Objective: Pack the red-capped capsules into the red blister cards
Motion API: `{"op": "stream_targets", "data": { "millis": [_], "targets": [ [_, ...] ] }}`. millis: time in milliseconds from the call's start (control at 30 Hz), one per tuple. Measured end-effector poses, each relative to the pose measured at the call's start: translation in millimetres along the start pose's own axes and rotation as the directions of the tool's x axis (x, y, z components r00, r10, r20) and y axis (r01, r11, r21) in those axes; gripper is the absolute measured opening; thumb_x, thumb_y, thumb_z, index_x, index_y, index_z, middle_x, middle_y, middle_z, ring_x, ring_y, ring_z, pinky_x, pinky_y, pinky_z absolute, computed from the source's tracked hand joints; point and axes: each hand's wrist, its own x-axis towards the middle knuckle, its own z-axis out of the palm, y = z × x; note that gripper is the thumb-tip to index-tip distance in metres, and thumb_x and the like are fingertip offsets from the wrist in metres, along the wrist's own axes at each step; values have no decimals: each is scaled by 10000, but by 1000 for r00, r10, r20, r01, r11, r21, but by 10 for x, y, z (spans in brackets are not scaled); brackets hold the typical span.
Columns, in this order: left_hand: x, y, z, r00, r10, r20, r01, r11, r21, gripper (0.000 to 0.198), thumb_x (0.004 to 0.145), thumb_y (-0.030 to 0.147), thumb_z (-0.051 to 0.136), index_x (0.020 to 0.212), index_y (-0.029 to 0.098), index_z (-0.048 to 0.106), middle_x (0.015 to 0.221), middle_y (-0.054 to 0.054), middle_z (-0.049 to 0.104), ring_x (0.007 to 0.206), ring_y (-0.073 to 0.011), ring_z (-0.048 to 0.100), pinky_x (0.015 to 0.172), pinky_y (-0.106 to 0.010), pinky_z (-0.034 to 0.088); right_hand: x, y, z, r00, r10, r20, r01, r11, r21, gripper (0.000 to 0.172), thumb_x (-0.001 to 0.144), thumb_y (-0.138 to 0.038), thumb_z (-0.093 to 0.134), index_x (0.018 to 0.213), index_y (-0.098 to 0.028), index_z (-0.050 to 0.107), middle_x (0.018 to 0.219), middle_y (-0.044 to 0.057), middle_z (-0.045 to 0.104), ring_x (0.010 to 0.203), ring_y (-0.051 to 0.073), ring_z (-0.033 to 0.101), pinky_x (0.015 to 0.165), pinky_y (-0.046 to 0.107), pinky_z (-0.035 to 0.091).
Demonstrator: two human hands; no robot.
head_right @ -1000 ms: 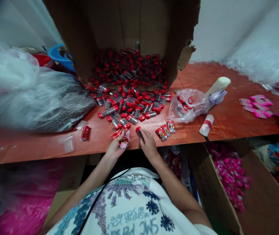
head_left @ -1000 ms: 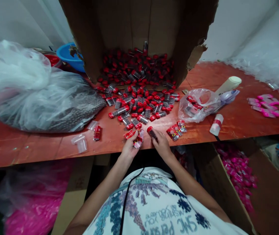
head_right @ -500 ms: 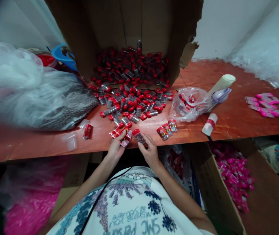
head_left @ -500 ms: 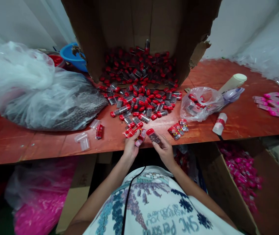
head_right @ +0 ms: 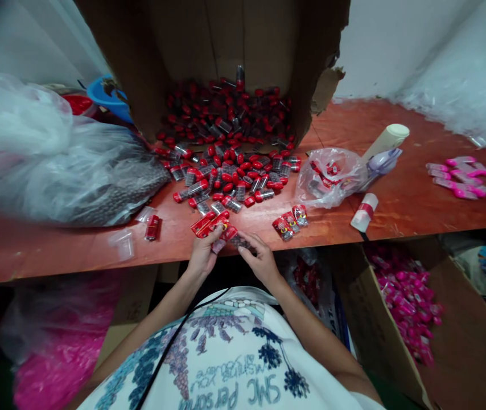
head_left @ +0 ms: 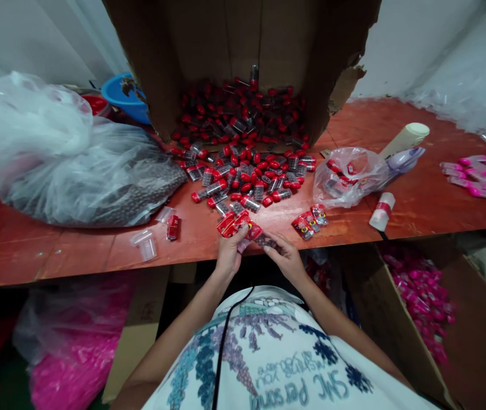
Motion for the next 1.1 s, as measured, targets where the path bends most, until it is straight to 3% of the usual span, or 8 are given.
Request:
{"op": "stream_targets", "data": {
  "millis": [133,267,433,567,767,967,1100],
  "targets": [
    [-57,11,25,998,0,63,-8,992,122,263,541,150,819,766,129,684,747,-19,697,656,-123,634,673,-244,513,-22,35,9,1000,10,18,-11,1000,28,338,837,-227,588,1165,-293,630,1148,30,618,1078,185,567,956,340,440],
    [-96,11,46,995,39,88,-57,974,219,300,498,151,833,749,130,671,712,-3,680,635,-123,620,657,-246,502,-45,39,52,982,173,-69,-156,966,205,359,810,-260,630,1167,-280,595,1138,26,639,1022,182,605,926,348,473],
    [-117,9,72,998,23,63,-34,984,177,327,489,164,837,768,130,668,718,-9,683,640,-139,630,681,-276,513,-10,3,63,960,270,-70,-228,903,365,341,758,-268,683,1092,-254,615,1098,15,661,1009,183,609,900,336,490],
    [-132,19,89,996,32,89,-44,989,141,286,542,183,818,789,138,683,770,-23,701,688,-151,647,731,-294,517,-16,2,33,971,219,-95,-185,941,283,317,787,-266,656,1102,-257,619,1072,20,653,981,176,607,888,329,486],
    [-116,68,49,984,7,175,-55,960,275,288,558,163,810,822,147,696,775,-20,707,708,-152,646,754,-294,513,-27,-53,-58,989,5,-149,-15,998,-66,275,830,-221,596,1087,-296,659,1010,32,585,955,175,576,800,295,497],
    [-93,93,74,978,25,205,-90,946,313,279,568,186,804,822,150,695,785,-27,709,737,-177,651,775,-324,513,13,-88,-37,982,114,-147,-100,990,102,278,801,-240,637,1075,-280,664,983,28,586,907,175,593,796,308,515],
    [-101,32,94,986,78,147,-125,931,342,242,569,193,806,769,139,681,733,-13,692,666,-156,634,705,-292,511,-14,-105,21,981,59,-187,-62,998,-12,294,836,-239,591,1118,-301,647,984,31,562,914,169,585,788,296,511]
  ]
}}
